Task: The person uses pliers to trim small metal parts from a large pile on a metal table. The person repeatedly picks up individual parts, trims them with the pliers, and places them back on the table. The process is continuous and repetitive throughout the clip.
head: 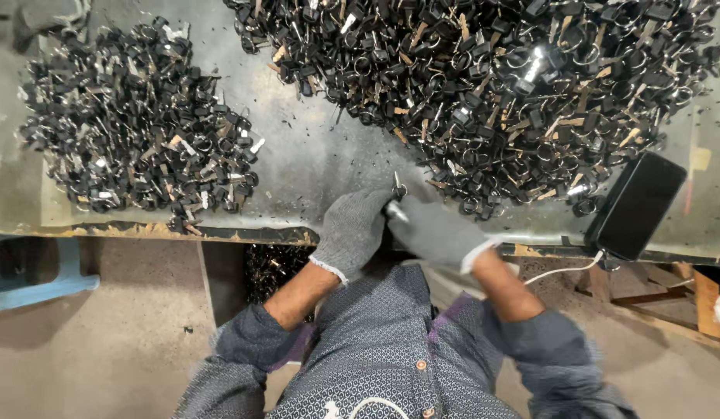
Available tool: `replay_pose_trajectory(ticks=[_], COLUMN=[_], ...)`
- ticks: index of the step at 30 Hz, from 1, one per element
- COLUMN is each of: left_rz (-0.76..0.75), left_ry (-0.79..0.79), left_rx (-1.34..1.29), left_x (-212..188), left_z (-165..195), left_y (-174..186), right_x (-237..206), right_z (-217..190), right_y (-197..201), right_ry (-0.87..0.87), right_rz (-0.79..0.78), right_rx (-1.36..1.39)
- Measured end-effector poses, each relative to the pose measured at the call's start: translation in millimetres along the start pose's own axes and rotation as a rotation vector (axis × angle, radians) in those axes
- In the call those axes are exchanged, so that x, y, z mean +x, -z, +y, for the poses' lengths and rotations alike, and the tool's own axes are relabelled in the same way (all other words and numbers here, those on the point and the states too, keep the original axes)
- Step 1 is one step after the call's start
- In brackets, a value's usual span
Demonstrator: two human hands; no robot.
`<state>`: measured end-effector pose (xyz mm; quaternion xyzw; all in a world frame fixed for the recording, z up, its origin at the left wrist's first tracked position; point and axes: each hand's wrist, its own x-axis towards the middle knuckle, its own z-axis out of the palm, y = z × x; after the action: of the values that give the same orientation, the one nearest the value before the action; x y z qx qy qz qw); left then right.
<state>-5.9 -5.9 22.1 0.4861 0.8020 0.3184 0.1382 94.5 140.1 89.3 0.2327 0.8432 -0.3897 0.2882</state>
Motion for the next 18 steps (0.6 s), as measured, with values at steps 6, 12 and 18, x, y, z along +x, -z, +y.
replay_pose_trajectory(ticks=[6,12,18], left_rz=[0.143,-0.335,-0.014], left_ry=[-0.123,0.149,0.02], left_rx=[0.042,0.222,0.059], left_x=[2,2,27], left_z=[10,15,4], left_y=[6,21,24], right_x=[-10,-12,-19], right_z=[-11,0,0], right_y=[-19,-17,-27], right_ry=[-0.118,0.117,-0.045], right_rz=[0.448,0.557,0.237], right_rx=[-0.377,-0.227,-0.378])
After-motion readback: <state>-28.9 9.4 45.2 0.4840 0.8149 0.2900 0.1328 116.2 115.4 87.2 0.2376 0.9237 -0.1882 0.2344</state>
